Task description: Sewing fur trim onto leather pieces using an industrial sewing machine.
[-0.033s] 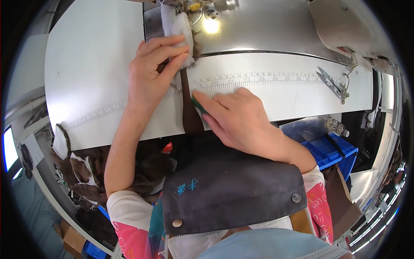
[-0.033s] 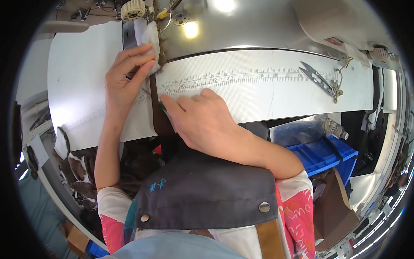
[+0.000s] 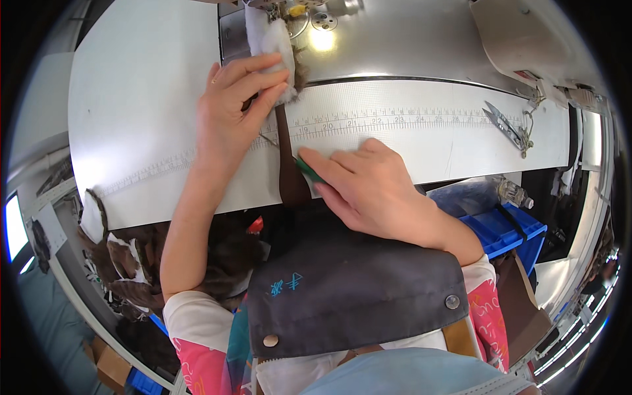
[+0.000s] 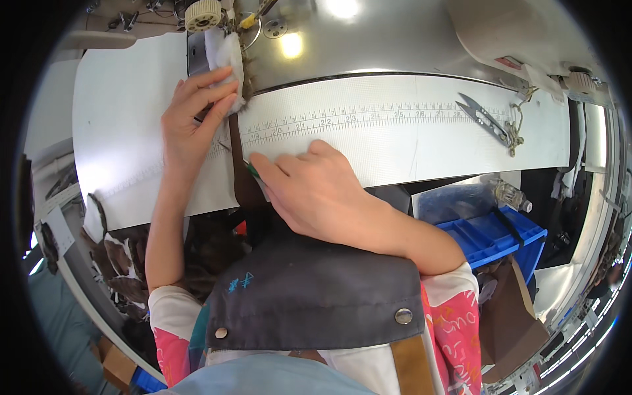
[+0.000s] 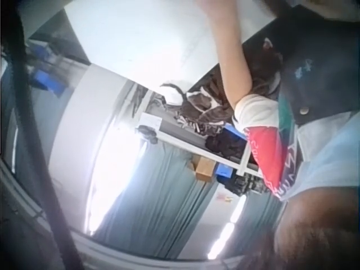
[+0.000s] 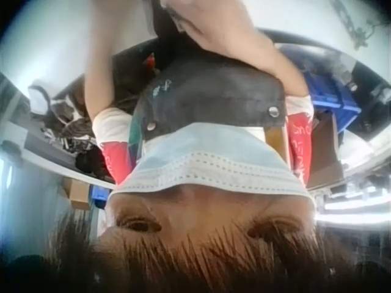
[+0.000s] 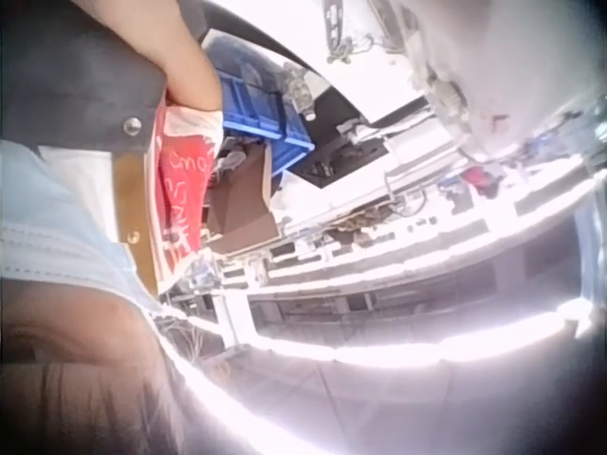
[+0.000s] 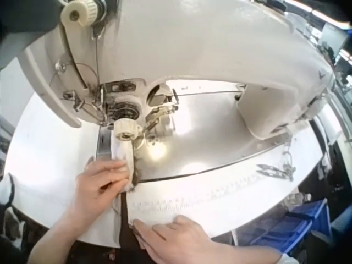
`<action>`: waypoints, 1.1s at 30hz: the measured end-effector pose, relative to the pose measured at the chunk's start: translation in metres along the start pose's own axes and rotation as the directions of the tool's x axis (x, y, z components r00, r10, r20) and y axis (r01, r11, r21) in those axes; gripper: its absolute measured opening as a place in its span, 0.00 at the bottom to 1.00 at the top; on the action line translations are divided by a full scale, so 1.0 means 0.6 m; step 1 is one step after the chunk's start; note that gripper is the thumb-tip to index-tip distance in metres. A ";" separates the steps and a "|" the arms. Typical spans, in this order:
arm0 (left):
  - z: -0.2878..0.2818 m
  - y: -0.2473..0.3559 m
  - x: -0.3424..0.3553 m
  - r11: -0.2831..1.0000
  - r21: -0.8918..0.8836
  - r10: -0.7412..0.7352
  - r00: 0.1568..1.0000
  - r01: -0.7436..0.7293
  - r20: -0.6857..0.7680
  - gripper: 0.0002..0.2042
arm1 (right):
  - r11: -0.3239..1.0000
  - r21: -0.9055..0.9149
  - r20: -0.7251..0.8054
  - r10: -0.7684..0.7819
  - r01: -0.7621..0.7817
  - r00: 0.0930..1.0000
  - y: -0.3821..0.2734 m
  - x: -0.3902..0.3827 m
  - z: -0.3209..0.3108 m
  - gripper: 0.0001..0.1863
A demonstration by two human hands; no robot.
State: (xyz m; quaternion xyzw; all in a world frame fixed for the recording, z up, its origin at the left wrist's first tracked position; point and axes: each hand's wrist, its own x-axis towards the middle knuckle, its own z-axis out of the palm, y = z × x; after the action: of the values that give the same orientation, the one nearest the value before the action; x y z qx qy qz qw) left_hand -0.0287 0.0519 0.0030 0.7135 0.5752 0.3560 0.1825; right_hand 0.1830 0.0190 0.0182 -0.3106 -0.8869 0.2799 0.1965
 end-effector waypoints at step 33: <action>0.000 -0.011 0.018 0.952 0.192 0.256 0.965 -0.240 -0.063 0.08 | 0.987 -0.130 -0.106 0.085 -0.098 0.991 0.044 0.046 -0.027 0.21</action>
State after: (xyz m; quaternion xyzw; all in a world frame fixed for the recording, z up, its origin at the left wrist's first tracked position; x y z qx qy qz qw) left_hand -0.0323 0.0641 0.0017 0.7777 0.5186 0.3525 0.0449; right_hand 0.1830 0.0607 0.0190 -0.3772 -0.8776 0.2121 0.2062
